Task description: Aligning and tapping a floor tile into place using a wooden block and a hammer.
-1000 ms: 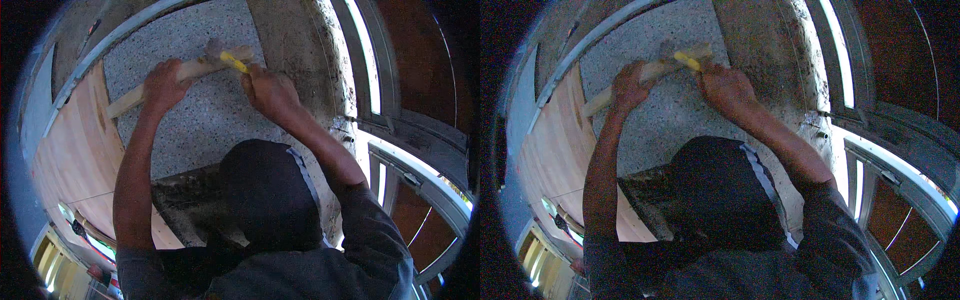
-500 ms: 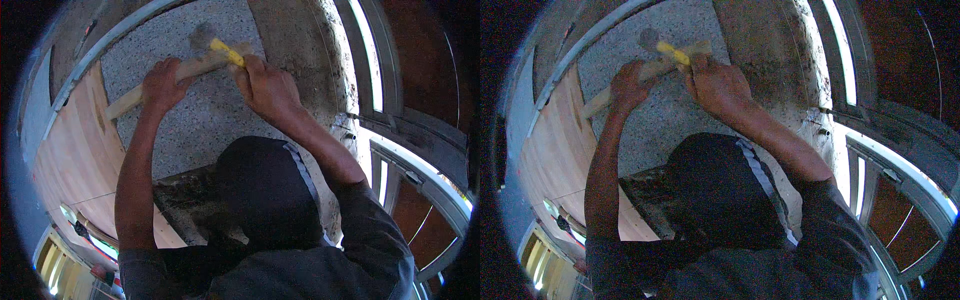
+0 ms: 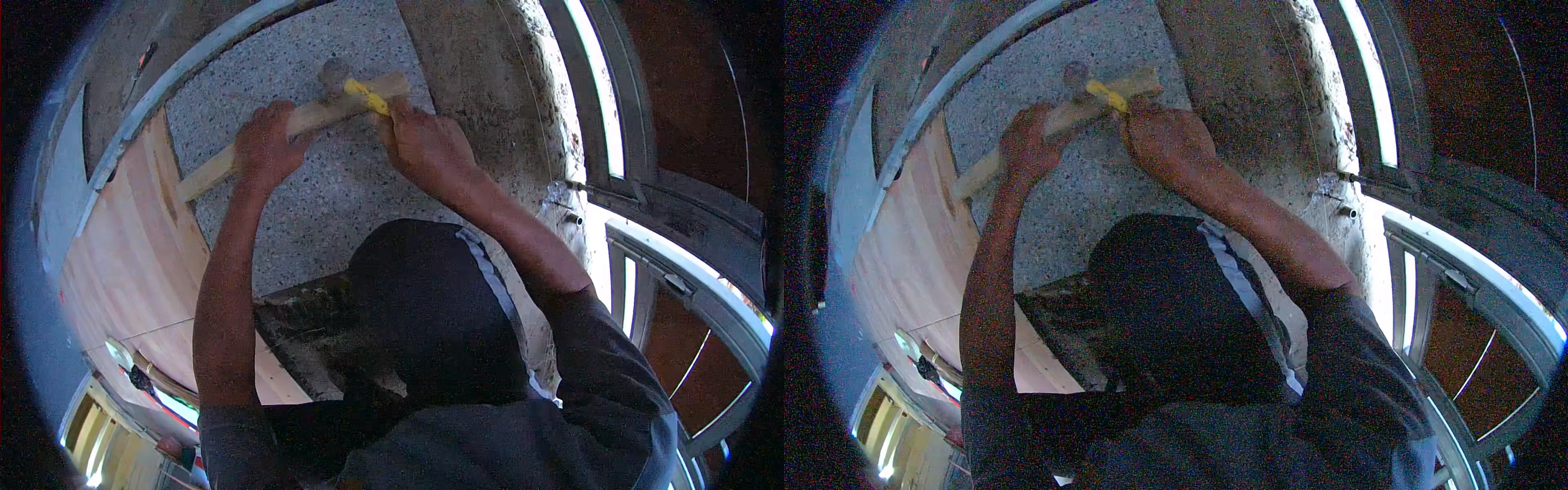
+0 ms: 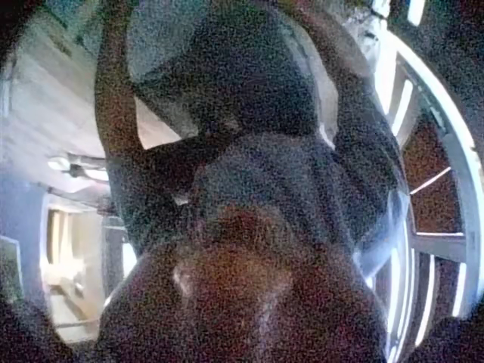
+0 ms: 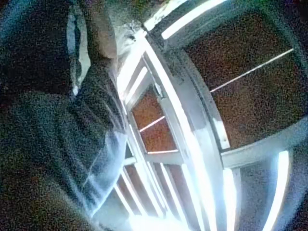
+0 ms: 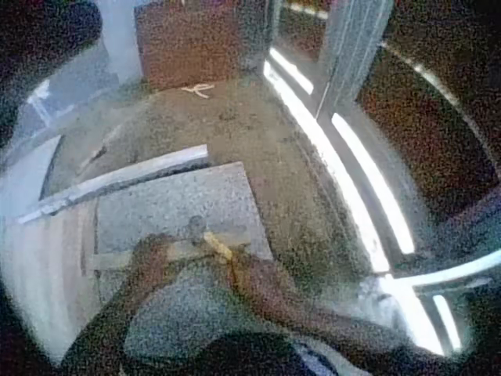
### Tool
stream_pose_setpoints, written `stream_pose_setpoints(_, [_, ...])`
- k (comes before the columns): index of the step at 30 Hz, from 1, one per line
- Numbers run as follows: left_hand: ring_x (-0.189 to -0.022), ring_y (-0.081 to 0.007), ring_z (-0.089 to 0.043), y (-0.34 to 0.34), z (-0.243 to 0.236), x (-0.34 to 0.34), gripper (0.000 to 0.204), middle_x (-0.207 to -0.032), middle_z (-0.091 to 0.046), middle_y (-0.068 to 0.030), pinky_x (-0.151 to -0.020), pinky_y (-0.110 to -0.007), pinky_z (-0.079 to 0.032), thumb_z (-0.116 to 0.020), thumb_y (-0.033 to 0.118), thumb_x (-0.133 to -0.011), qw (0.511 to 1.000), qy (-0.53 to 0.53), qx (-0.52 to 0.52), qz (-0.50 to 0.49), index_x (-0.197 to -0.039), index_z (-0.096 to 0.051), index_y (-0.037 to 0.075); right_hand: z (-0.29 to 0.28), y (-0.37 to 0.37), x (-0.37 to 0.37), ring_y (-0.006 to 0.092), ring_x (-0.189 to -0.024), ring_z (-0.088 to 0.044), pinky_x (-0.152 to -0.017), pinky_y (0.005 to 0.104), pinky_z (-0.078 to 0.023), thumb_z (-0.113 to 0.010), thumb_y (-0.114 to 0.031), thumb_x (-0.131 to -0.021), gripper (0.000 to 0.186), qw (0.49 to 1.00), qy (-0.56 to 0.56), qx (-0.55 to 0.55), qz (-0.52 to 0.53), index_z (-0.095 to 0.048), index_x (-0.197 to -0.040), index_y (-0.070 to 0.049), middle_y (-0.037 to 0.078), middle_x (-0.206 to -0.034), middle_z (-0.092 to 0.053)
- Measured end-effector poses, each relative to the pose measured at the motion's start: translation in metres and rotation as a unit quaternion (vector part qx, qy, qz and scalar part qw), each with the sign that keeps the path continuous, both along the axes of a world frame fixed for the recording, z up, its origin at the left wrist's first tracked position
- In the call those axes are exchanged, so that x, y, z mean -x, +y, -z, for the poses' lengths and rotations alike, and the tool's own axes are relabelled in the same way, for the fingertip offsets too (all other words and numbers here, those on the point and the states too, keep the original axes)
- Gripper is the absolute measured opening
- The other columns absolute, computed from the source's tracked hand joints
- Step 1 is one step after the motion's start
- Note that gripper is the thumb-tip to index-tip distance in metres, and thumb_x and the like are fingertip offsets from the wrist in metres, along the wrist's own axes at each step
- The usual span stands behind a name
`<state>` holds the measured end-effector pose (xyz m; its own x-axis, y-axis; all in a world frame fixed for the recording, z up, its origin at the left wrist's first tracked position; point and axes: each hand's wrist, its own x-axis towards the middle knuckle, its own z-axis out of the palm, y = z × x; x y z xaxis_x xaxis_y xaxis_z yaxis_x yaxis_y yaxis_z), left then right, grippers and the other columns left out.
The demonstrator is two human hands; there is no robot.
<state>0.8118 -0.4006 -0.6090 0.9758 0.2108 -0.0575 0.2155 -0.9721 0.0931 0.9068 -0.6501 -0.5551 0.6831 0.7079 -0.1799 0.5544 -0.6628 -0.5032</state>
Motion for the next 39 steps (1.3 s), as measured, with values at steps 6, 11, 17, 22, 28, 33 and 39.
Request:
stream_pose_setpoints(6, [-0.107, -0.0336, -0.064, 0.005, 0.005, 0.001, 0.052, -0.113, -0.066, -0.0110, -0.088, -0.051, -0.053, -0.079, 0.039, -0.084, 0.999, -0.023, 0.016, 0.027, -0.120, -0.059, 0.008, -0.006, -0.002, 0.000, 0.0429, -0.071, -0.072, -0.060, 0.0549, -0.056, -0.051, -0.030, -0.106, 0.035, 1.000, -0.016, -0.017, 0.014, -0.054, -0.116, 0.003, 0.022, -0.076, -0.070])
stream_pose_setpoints(11, [-0.106, -0.0335, -0.064, 0.010, 0.014, 0.002, 0.053, -0.114, -0.065, -0.0104, -0.087, -0.050, -0.053, -0.079, 0.038, -0.084, 0.999, -0.028, 0.002, 0.041, -0.123, -0.059, 0.008, 0.002, -0.001, 0.006, 0.0431, -0.076, -0.072, -0.065, 0.0550, -0.057, -0.053, -0.029, -0.105, 0.034, 1.000, -0.002, 0.010, -0.002, -0.055, -0.116, 0.003, 0.023, -0.080, -0.071])
stream_pose_setpoints(17, [-0.107, -0.0333, -0.064, 0.010, 0.011, 0.002, 0.056, -0.117, -0.065, -0.0104, -0.089, -0.049, -0.053, -0.079, 0.039, -0.084, 0.999, -0.026, 0.016, 0.039, -0.127, -0.060, 0.007, 0.007, -0.001, 0.006, 0.0383, -0.072, -0.074, -0.061, 0.0506, -0.060, -0.055, -0.024, -0.099, 0.030, 0.999, -0.027, -0.028, -0.011, -0.064, -0.106, 0.004, 0.022, -0.084, -0.074])
stream_pose_setpoints(22, [-0.109, -0.0332, -0.064, 0.006, 0.008, 0.003, 0.057, -0.117, -0.065, -0.0110, -0.091, -0.049, -0.053, -0.080, 0.038, -0.084, 0.999, -0.023, 0.005, 0.022, -0.127, -0.060, 0.008, -0.001, 0.001, 0.007, 0.0431, -0.073, -0.072, -0.063, 0.0560, -0.057, -0.051, -0.030, -0.106, 0.034, 1.000, 0.017, 0.003, 0.014, -0.056, -0.111, 0.004, 0.025, -0.077, -0.070])
stream_pose_setpoints(28, [-0.110, -0.0341, -0.064, 0.008, 0.012, 0.003, 0.057, -0.120, -0.066, -0.0114, -0.092, -0.050, -0.053, -0.080, 0.039, -0.084, 0.999, -0.035, 0.003, 0.035, -0.127, -0.061, 0.007, 0.000, 0.002, 0.009, 0.0429, -0.070, -0.071, -0.061, 0.0562, -0.057, -0.049, -0.033, -0.107, 0.038, 1.000, 0.002, -0.011, 0.028, -0.058, -0.109, 0.004, 0.025, -0.075, -0.070])
stream_pose_setpoints(33, [-0.109, -0.0338, -0.064, 0.007, 0.009, 0.002, 0.057, -0.117, -0.066, -0.0122, -0.092, -0.050, -0.053, -0.080, 0.039, -0.082, 0.999, -0.017, 0.027, 0.025, -0.125, -0.061, 0.007, 0.005, 0.004, 0.008, 0.0442, -0.076, -0.072, -0.066, 0.0561, -0.057, -0.050, -0.032, -0.107, 0.038, 1.000, -0.007, -0.022, -0.010, -0.057, -0.110, 0.004, 0.025, -0.079, -0.070])
stream_pose_setpoints(39, [-0.109, -0.0333, -0.065, 0.009, 0.011, 0.000, 0.057, -0.117, -0.067, -0.0135, -0.093, -0.051, -0.052, -0.079, 0.041, -0.083, 1.000, 0.008, 0.019, 0.020, -0.126, -0.061, 0.007, -0.009, 0.005, 0.014, 0.0452, -0.078, -0.072, -0.067, 0.0579, -0.056, -0.048, -0.033, -0.107, 0.037, 0.999, -0.026, -0.028, 0.012, -0.056, -0.113, 0.003, 0.026, -0.080, -0.070])
